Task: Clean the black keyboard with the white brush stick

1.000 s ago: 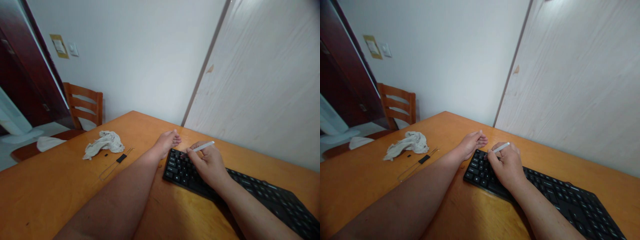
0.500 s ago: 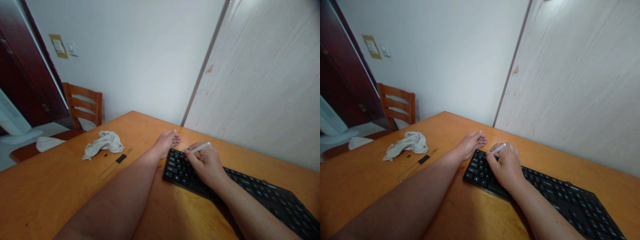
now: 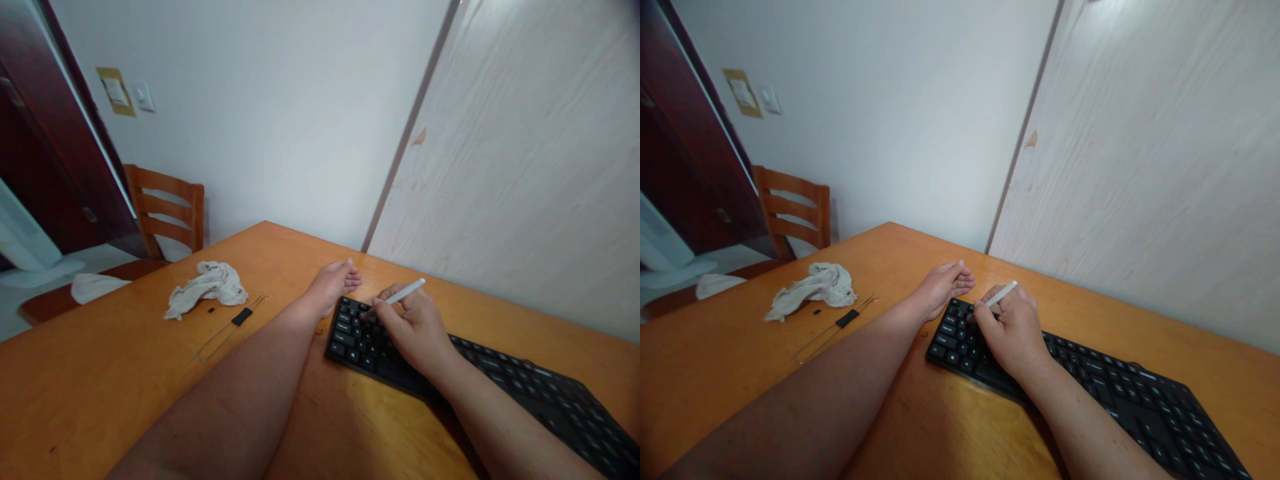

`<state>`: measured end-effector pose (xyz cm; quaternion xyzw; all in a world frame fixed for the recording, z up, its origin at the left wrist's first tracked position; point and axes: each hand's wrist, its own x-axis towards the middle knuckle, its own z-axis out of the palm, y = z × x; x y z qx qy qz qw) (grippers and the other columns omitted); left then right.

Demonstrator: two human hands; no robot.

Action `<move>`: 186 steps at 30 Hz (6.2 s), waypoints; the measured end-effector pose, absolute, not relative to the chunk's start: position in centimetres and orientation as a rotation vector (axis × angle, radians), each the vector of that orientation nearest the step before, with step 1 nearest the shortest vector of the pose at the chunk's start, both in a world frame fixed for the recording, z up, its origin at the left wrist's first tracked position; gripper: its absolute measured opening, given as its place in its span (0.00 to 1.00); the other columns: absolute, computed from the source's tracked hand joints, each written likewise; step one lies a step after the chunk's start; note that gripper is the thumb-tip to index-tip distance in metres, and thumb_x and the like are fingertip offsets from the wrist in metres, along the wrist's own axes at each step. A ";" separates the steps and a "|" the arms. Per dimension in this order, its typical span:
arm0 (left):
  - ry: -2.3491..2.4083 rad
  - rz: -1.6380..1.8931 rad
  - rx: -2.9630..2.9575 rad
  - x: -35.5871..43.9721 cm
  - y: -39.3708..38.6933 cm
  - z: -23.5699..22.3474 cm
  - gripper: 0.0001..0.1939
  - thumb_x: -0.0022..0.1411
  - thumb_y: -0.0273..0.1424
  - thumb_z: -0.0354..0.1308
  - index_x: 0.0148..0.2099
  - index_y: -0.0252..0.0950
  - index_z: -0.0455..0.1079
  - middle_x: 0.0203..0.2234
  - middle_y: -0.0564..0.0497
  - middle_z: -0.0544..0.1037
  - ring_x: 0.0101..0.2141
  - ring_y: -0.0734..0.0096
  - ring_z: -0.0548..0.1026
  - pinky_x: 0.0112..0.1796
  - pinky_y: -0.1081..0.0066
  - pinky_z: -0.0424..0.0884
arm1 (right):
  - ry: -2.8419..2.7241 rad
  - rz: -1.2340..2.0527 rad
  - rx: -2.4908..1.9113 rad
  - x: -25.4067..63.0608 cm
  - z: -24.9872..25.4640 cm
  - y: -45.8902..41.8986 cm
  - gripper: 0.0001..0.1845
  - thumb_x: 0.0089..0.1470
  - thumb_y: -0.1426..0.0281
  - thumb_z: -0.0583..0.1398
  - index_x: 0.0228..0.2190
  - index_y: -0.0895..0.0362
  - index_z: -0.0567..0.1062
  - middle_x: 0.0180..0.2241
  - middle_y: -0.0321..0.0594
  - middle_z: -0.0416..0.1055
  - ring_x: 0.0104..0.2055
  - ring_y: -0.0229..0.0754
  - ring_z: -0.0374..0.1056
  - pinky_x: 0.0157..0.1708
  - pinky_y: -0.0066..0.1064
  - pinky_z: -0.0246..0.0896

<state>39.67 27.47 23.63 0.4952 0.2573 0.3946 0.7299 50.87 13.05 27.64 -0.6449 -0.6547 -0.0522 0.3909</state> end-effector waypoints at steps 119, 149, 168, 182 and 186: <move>0.651 0.842 1.262 38.7 28.2 23.3 0.21 0.59 0.48 0.63 0.36 0.32 0.71 0.33 0.44 0.80 0.35 0.69 0.79 0.41 0.68 0.73 | -1.503 0.173 -1.574 52.4 27.2 12.2 0.04 0.53 0.71 0.59 0.29 0.53 0.75 0.33 0.38 0.76 0.40 0.46 0.70 0.43 0.37 0.61; 0.646 0.846 1.294 38.9 28.1 23.1 0.22 0.59 0.49 0.62 0.36 0.32 0.71 0.33 0.44 0.79 0.35 0.67 0.79 0.42 0.67 0.73 | -1.357 0.235 -1.595 53.1 26.7 12.3 0.04 0.51 0.71 0.59 0.30 0.53 0.75 0.30 0.38 0.76 0.36 0.44 0.71 0.38 0.33 0.63; 0.642 0.845 1.296 38.9 27.7 23.4 0.22 0.58 0.49 0.63 0.36 0.33 0.71 0.32 0.44 0.79 0.34 0.68 0.79 0.43 0.65 0.73 | -1.425 0.230 -1.682 53.2 27.1 11.7 0.05 0.51 0.71 0.57 0.27 0.53 0.74 0.25 0.37 0.76 0.31 0.43 0.71 0.34 0.31 0.62; 0.640 0.849 1.298 39.1 27.7 23.4 0.23 0.58 0.50 0.63 0.35 0.33 0.71 0.32 0.44 0.79 0.33 0.69 0.78 0.42 0.66 0.72 | -1.383 0.248 -1.675 53.2 27.0 11.6 0.04 0.50 0.71 0.59 0.28 0.54 0.75 0.26 0.38 0.76 0.32 0.43 0.72 0.34 0.31 0.63; 0.637 0.850 1.296 39.1 27.7 23.3 0.23 0.58 0.50 0.63 0.35 0.33 0.71 0.32 0.44 0.79 0.33 0.69 0.78 0.42 0.66 0.72 | -1.367 0.232 -1.672 53.2 27.3 11.6 0.05 0.50 0.71 0.58 0.28 0.53 0.75 0.26 0.38 0.76 0.32 0.44 0.72 0.35 0.32 0.64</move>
